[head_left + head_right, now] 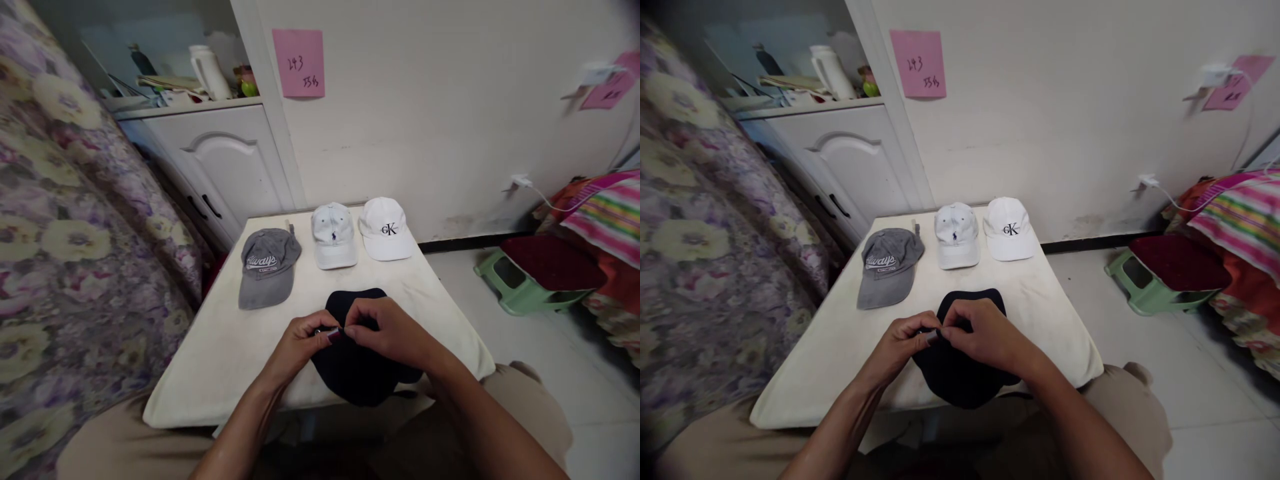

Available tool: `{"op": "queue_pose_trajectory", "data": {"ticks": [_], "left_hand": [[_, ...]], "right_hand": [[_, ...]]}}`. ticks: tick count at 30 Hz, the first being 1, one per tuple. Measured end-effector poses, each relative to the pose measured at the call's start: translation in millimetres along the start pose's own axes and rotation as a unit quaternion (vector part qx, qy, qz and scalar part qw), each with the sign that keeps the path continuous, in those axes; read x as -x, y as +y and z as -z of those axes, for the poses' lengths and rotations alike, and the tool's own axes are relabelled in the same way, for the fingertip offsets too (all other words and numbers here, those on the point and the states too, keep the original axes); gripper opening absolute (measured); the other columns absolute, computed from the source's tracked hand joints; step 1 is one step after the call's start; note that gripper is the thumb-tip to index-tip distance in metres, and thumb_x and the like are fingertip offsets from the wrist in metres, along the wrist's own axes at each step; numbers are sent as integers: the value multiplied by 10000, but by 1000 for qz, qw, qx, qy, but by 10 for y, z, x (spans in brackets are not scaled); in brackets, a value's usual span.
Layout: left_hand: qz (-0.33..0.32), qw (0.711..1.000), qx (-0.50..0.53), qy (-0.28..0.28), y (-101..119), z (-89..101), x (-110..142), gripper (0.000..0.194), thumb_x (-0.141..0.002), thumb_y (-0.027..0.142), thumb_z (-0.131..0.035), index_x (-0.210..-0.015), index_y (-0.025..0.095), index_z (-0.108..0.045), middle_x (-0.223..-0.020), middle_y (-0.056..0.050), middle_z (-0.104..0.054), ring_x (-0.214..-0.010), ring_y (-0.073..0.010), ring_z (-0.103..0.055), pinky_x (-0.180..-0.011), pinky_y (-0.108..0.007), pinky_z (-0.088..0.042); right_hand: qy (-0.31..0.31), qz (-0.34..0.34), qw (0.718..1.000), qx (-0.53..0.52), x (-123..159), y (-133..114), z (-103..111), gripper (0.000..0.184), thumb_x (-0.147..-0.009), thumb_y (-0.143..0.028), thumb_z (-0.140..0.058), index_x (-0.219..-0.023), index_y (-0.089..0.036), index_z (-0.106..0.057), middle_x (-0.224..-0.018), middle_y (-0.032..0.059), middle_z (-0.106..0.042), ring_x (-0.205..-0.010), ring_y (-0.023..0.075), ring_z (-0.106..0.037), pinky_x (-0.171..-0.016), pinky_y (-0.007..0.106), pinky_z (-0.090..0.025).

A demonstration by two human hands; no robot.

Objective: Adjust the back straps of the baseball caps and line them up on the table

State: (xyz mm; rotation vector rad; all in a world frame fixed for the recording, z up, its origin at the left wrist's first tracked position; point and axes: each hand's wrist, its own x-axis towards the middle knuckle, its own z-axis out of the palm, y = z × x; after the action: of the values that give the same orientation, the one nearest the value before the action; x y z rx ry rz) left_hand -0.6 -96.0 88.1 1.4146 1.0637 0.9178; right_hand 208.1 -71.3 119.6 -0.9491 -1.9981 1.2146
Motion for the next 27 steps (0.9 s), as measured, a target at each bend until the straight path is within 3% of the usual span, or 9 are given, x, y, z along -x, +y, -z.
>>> {"op": "queue_pose_trajectory", "data": {"ticks": [7, 12, 18, 27], "left_hand": [[-25, 999, -21, -4, -9, 3, -7, 151, -834, 302, -674, -792, 160, -703, -742, 0, -566, -707, -139, -464, -670, -245, -336], [-14, 1000, -16, -6, 10, 4, -4, 159, -842, 304, -664, -781, 161, -696, -731, 7, -557, -697, -136, -458, -661, -242, -331], [-7, 1000, -19, -6, 12, 2, -21, 153, -835, 305, -674, -794, 159, -699, -733, 12, -557, -696, -127, -453, -657, -235, -326], [-9, 1000, -25, -7, -8, 7, -48, 141, -842, 292, -666, -801, 160, -693, -738, 20, -554, -706, -117, -450, -656, -227, -322]], "right_hand": [[-43, -46, 992, -107, -35, 30, -13, 66, -811, -201, -602, -752, -177, -619, -619, -27, -618, -606, 123, -568, -598, 240, -407], [-26, -35, 995, -87, -55, 61, -12, 66, -812, -185, -593, -753, -180, -623, -616, -30, -620, -604, 122, -567, -615, 245, -409], [-56, -34, 995, -79, -54, 113, 23, 60, -815, -220, -613, -792, -175, -646, -656, -21, -638, -624, 123, -578, -598, 234, -402], [-54, -58, 990, -113, -89, 154, 15, 68, -803, -224, -623, -766, -172, -644, -620, -24, -633, -615, 118, -551, -612, 237, -385]]}}
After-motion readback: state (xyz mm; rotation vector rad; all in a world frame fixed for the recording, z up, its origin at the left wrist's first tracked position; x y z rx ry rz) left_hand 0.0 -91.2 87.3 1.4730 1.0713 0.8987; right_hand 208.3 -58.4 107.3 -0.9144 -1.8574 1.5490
